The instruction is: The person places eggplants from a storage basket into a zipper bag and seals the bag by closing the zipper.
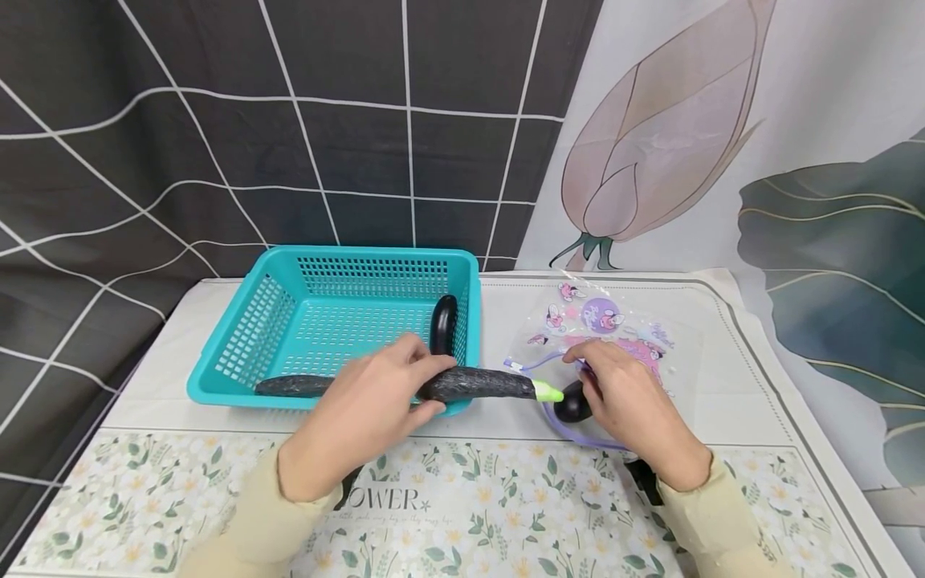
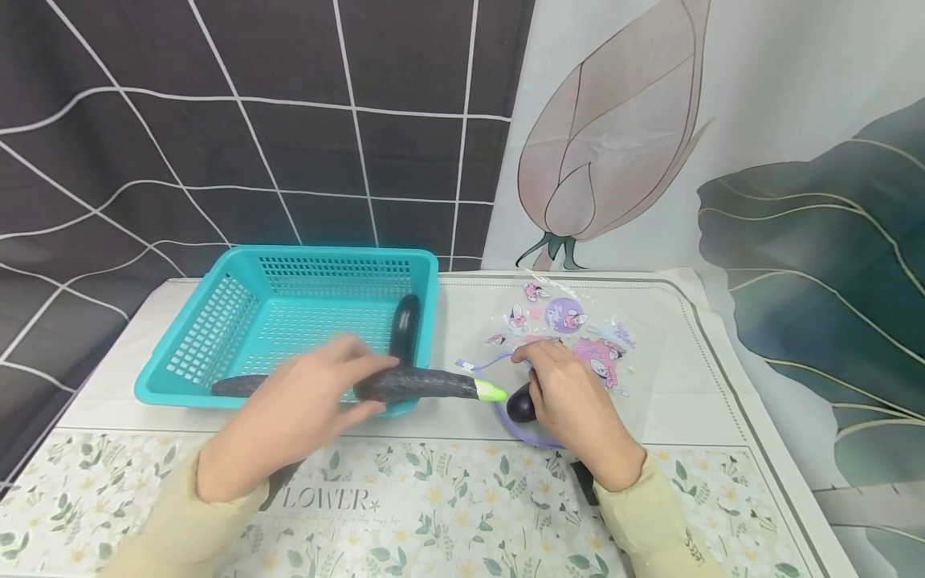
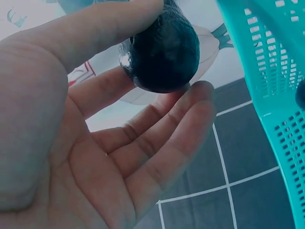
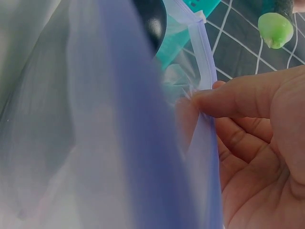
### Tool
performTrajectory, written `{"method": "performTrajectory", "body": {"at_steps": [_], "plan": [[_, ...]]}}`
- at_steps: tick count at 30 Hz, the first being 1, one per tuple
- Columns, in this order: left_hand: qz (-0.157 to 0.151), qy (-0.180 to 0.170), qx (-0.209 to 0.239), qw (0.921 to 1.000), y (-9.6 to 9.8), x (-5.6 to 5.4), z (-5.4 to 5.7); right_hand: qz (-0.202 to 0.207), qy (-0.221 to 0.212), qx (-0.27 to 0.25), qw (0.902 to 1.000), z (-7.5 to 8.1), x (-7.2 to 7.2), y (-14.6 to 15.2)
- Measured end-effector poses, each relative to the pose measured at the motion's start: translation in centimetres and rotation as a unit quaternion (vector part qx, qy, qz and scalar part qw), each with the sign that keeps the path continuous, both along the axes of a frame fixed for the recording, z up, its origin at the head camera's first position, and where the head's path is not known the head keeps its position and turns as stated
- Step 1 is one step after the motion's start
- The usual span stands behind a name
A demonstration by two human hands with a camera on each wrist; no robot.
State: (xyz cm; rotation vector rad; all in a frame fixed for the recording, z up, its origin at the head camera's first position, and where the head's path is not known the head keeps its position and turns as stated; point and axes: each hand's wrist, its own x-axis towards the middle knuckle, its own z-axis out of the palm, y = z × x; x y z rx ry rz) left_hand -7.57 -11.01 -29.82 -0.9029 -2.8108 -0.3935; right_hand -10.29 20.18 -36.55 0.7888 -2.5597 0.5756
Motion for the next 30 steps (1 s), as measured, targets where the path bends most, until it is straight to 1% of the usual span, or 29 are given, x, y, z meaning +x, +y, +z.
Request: {"method": "performTrajectory", "body": {"at_steps": [8, 12, 16, 24, 30], "plan": [[-0.002, 0.006, 0.022, 0.9997, 0.7, 0.2, -0.6, 0.001, 0.001, 0.004, 1.0000, 0.0, 0.0, 0.1], [-0.009, 0.007, 0.036, 0.9993, 1.1, 0.3, -0.8, -0.004, -0.003, 0.004, 1.0000, 0.0, 0.0, 0.1], [-0.015, 0.006, 0.039, 0.9991, 1.5, 0.3, -0.9, -0.005, -0.005, 0.004, 1.0000, 0.0, 0.0, 0.0], [-0.030, 0.040, 0.041, 0.9979, 2.2, 0.3, -1.5, 0.000, -0.001, 0.002, 1.0000, 0.0, 0.0, 0.1], [-0.034, 0.046, 0.034, 0.9978, 2.9, 0.3, -1.7, 0.003, 0.001, 0.003, 1.0000, 0.0, -0.1, 0.1]]}}
